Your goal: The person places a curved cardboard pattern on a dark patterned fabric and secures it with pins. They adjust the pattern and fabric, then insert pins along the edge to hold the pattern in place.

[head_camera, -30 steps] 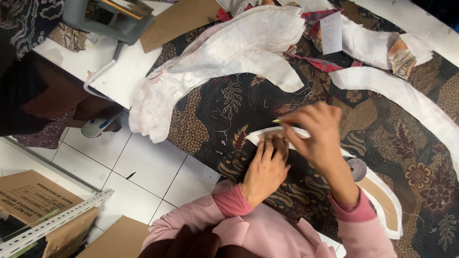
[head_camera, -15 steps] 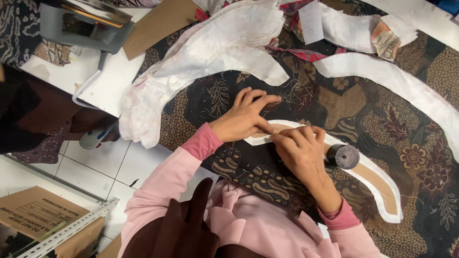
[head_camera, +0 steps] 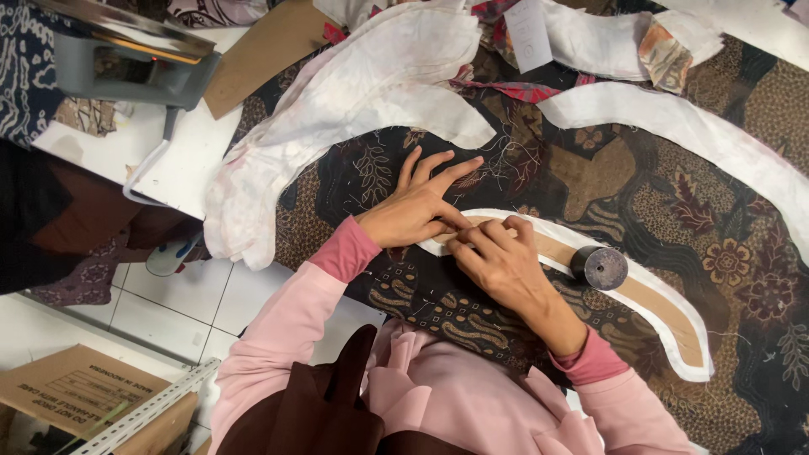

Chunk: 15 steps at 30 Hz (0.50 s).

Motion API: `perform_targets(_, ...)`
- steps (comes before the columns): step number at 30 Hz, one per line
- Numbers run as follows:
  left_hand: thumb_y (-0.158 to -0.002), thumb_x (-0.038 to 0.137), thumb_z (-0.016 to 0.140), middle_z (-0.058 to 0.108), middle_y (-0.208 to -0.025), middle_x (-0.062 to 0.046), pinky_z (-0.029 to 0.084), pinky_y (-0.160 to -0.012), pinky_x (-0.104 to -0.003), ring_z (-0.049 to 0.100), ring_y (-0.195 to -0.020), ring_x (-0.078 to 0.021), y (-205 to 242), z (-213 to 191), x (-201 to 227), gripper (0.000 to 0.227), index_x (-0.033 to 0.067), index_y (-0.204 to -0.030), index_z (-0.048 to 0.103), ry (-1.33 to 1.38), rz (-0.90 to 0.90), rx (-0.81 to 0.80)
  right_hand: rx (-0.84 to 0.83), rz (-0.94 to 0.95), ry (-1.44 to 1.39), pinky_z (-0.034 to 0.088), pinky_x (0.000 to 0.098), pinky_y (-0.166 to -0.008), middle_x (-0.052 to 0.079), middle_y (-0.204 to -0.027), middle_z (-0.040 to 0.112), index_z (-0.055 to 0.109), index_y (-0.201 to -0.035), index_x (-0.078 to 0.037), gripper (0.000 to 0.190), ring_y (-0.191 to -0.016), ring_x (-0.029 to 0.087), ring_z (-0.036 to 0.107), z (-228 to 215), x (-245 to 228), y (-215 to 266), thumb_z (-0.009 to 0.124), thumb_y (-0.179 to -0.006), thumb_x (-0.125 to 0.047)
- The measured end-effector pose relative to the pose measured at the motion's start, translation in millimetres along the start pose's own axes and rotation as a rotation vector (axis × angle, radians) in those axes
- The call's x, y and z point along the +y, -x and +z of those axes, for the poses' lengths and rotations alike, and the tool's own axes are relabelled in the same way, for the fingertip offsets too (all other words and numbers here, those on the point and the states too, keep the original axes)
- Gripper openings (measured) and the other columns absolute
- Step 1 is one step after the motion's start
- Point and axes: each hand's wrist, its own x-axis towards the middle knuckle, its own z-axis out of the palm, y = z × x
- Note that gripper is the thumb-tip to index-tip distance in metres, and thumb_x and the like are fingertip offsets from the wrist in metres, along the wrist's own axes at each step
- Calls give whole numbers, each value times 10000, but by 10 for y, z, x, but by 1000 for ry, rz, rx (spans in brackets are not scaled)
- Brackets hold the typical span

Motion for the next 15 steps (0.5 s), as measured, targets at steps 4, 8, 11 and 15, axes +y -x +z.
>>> perform_targets(4,-795,242,790,254,-1664,-15,-43,-1219,-646,167,-1526,-383,-17,-45,60,238,359,-993,851,-22,15,6,-36,59,52,403,447,-914,-47,-1003,674,716,-1083,-172,263,-944,162,599,-158,160,124,773,-835,-238)
perform_targets(8,-769,270,809,313,-1638,-22,-28,-1223,-638,181,-1523,-362,-59,-95,128,185,347,-934,843,-85,43,-9,-41,140,97,385,456,-924,-59,-1002,689,708,-1047,-185,233,-963,164,613,-327,275,275,784,-828,-217)
perform_targets(11,-759,281,818,393,-1576,-26,-8,-1231,-634,214,-1512,-344,-107,-112,171,131,330,-880,832,-112,91,16,-17,205,89,373,453,-926,-68,-1006,695,710,-1053,-189,233,-956,158,612,-389,287,346,795,-836,-199)
perform_targets(15,-755,277,827,472,-1483,-44,17,-1239,-632,263,-1494,-335,-194,-106,204,67,273,-817,802,-150,129,26,8,209,84,373,455,-926,-66,-988,689,713,-1059,-188,240,-938,158,606,-347,221,346,797,-834,-204)
